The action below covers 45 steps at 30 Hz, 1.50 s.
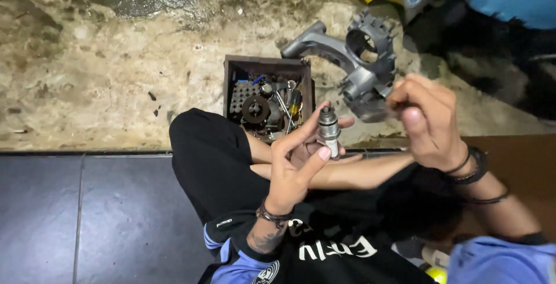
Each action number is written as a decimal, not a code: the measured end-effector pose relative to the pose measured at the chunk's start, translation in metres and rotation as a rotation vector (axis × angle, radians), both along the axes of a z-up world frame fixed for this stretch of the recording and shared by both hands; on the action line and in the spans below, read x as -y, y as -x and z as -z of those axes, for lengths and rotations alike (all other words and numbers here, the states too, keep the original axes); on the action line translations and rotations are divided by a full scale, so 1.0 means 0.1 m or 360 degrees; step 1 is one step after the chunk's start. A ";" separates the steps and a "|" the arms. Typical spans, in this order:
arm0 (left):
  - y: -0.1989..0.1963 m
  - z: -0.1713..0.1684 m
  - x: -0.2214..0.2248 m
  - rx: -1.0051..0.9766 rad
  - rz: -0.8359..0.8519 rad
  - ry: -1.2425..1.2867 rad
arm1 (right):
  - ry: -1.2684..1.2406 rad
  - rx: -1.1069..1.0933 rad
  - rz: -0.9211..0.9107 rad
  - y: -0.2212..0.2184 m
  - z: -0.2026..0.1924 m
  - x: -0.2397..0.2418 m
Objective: Cleaning a motorcycle spark plug with a wire brush and inspecting engine components.
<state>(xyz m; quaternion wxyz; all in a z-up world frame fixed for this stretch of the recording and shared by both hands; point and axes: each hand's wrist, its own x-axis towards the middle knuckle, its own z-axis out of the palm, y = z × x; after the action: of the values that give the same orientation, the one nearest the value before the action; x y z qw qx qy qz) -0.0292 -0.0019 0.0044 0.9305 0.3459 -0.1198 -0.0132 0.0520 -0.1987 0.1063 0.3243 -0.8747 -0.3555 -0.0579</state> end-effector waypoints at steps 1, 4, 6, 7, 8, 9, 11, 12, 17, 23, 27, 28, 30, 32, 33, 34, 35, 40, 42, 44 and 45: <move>-0.02 -0.02 0.01 0.0010 -0.0006 0.0010 | 0.0010 0.0010 -0.0006 -0.06 -0.08 -0.03; -0.06 -0.03 0.04 0.0047 -0.0014 0.0045 | 0.0243 0.0045 -0.0182 -0.21 -0.26 -0.10; -0.11 0.00 0.05 0.0091 -0.0116 -0.0164 | 0.0235 0.0019 -0.0312 -0.29 -0.36 -0.14; -0.13 0.02 0.07 0.0094 -0.0114 -0.0162 | 0.0237 0.0021 -0.0310 -0.33 -0.40 -0.15; -0.15 0.05 0.09 0.0096 -0.0117 -0.0109 | 0.0284 0.0031 -0.0366 -0.36 -0.44 -0.15; -0.17 0.07 0.11 0.0099 -0.0120 -0.0055 | 0.0332 0.0040 -0.0422 -0.38 -0.47 -0.16; -0.20 0.13 0.10 0.0062 -0.0094 -0.0046 | 0.0346 0.0007 -0.0449 -0.41 -0.51 -0.16; -0.22 0.15 0.11 0.0040 -0.0077 -0.0033 | 0.0365 -0.0012 -0.0484 -0.42 -0.54 -0.16; -0.28 0.31 0.26 0.0046 -0.0019 0.0187 | 0.0576 -0.0084 -0.0418 -0.49 -0.61 0.00; -0.33 0.27 0.29 0.0006 -0.0027 0.0154 | 0.0603 -0.0008 -0.0356 -0.74 -0.33 -0.04; -0.41 0.21 0.14 0.0114 -0.0413 0.0012 | 0.0034 -0.0123 -0.0450 -0.91 0.21 -0.14; -0.42 0.33 0.13 0.0104 -0.0424 -0.0005 | 0.0018 -0.0133 -0.0463 -0.93 0.30 -0.11; -0.50 0.58 0.13 0.0124 -0.0521 -0.0152 | -0.0023 -0.0306 -0.0325 -0.97 0.46 -0.03; -0.50 0.62 0.15 0.0126 -0.0512 -0.0136 | 0.0006 -0.0246 -0.0193 -0.95 0.49 0.12; -0.47 0.66 0.18 0.0118 -0.0516 -0.0109 | 0.0047 -0.0193 -0.0073 -0.92 0.51 0.21; -0.44 0.59 0.18 0.0109 -0.0494 -0.0100 | 0.0056 -0.0202 -0.0051 -0.81 0.52 0.24; -0.41 0.52 0.18 0.0098 -0.0478 -0.0167 | -0.0060 -0.0311 -0.0021 -0.69 0.53 0.26; -0.36 0.47 0.26 0.0088 -0.0392 -0.0170 | -0.0283 -0.0499 0.0030 -0.29 0.54 0.22; -0.36 0.46 0.21 0.0085 -0.0418 -0.0187 | -0.0394 -0.0465 0.0115 -0.32 0.64 0.28; -0.34 0.45 0.17 0.0081 -0.0435 -0.0200 | -0.0469 -0.0511 0.0116 -0.28 0.71 0.28; -0.32 0.46 0.15 0.0070 -0.0441 -0.0214 | -0.0544 -0.0563 0.0128 -0.24 0.76 0.29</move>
<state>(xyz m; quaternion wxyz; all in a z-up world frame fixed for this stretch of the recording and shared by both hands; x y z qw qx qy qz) 0.0023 -0.0167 -0.0412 0.8953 0.4208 -0.0901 0.1150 0.0761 -0.2277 0.0306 0.5221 -0.8171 -0.2433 0.0239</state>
